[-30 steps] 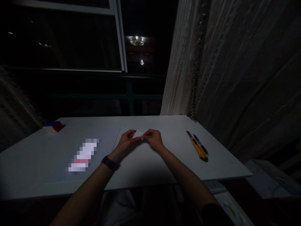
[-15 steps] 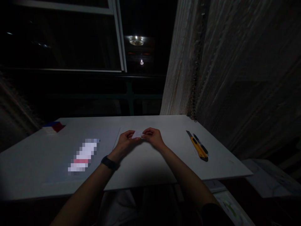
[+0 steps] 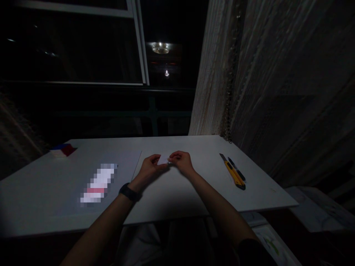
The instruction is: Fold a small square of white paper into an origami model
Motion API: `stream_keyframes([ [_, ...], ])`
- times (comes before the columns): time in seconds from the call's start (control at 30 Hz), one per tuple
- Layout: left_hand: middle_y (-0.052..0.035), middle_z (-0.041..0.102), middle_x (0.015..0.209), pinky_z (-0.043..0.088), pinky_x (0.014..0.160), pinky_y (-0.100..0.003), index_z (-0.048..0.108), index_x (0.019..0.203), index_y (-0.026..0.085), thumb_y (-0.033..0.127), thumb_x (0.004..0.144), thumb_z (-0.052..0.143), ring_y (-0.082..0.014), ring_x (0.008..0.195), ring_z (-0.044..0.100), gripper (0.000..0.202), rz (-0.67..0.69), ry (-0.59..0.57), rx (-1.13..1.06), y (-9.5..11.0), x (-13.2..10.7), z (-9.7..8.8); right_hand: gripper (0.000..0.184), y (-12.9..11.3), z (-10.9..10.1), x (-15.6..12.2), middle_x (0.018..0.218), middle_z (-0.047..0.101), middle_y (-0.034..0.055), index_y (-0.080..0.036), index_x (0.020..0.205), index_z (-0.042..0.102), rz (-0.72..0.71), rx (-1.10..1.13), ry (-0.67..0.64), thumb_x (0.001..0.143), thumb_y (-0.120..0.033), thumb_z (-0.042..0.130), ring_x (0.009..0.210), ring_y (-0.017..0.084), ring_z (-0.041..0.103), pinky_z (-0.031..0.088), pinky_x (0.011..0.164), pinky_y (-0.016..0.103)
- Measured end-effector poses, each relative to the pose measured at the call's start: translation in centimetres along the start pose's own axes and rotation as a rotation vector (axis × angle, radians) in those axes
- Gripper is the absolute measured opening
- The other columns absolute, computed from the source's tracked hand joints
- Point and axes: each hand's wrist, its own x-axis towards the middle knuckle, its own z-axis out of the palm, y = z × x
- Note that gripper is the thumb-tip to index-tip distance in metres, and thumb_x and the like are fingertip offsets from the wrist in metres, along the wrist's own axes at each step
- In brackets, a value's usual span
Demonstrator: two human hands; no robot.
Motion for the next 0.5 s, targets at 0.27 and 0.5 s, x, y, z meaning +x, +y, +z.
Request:
stream_keyframes([
  [0.27,-0.0021,0.061,0.065,0.041,0.047,-0.021,0.059,0.078,0.011,0.028,0.043,0.08,-0.0116,0.056,0.055,0.044,-0.057,-0.024,0.068,-0.85,0.08,-0.33,0.024,0.14,0.26,-0.13,0.052,0.06,0.0006,-0.014,0.06,0.06,0.007,-0.013,-0.062,0.048,-0.029,0.074,0.047,0.012,0.054,0.041,0.046,0.024],
  [0.5,-0.0026,0.06,0.064,0.039,0.047,-0.021,0.059,0.074,0.01,0.028,0.041,0.08,-0.0105,0.052,0.053,0.043,-0.113,-0.037,0.04,-0.49,-0.1,-0.22,0.026,0.28,0.16,-0.12,0.051,0.059,-0.0014,-0.015,0.065,0.059,-0.011,0.028,-0.13,0.048,-0.028,0.074,0.047,0.011,0.054,0.041,0.046,0.023],
])
